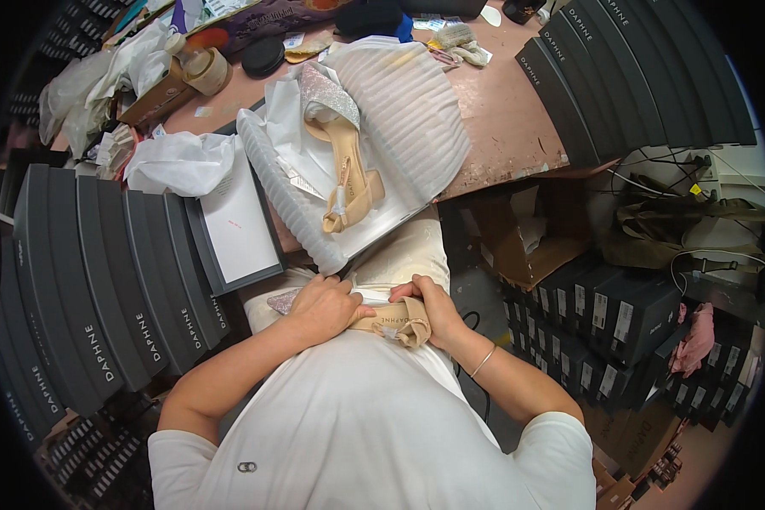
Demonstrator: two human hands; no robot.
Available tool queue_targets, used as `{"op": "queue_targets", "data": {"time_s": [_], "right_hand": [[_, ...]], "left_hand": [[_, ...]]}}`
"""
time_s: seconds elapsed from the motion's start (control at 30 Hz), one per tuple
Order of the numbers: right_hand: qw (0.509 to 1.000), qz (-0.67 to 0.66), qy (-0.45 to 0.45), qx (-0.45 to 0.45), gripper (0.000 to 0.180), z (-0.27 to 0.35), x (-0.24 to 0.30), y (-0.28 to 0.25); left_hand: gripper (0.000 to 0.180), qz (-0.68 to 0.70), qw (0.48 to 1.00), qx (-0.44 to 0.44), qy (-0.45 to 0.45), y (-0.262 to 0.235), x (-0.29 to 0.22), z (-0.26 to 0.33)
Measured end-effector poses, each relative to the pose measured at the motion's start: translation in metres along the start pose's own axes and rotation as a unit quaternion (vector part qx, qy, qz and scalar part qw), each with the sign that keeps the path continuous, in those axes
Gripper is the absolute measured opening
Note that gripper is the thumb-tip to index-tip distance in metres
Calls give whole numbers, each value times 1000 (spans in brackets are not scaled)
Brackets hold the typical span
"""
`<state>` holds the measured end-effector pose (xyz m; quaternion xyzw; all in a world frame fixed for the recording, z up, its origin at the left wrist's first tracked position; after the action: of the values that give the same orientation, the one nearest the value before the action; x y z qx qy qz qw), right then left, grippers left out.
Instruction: Inspecting high-heeled shoes and packing them into boxes with tissue paper and protective foam.
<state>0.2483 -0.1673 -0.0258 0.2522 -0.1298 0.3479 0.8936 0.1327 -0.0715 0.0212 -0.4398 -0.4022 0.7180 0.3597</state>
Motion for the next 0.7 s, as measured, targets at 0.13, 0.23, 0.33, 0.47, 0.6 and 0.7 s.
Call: {"op": "queue_targets", "data": {"time_s": [0.13,0.23,0.33,0.47,0.6,0.7], "right_hand": [[1000,-15,-3,-22,51,-3,-3,-4],[999,-20,7,-32,51,-1,-2,-4],[1000,-11,11,-20,52,0,0,-2],[1000,-9,0,4,54,5,7,1],[1000,-7,-21,1,53,5,2,0],[1000,0,-25,0,51,7,1,2]], "left_hand": [[46,-8,999,-39,-23,5,0,1],[49,-16,997,-64,-43,1,-2,0],[52,2,997,-49,-56,-3,2,-2],[54,23,997,-69,-6,-20,-4,2],[56,25,999,-40,-15,-19,-5,0],[57,29,999,-38,-19,-14,-5,0]]}}
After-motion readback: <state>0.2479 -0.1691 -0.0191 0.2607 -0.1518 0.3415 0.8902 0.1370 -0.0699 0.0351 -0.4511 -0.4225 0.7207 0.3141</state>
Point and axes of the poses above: each hand's wrist, its own z-axis away from the middle knuckle, its own y-axis out of the palm, x = y × z, the point moved 8 cm from there along -z, towards the middle knuckle, and after that the axes turned 7 degrees about -z, right-handed, at the moved point
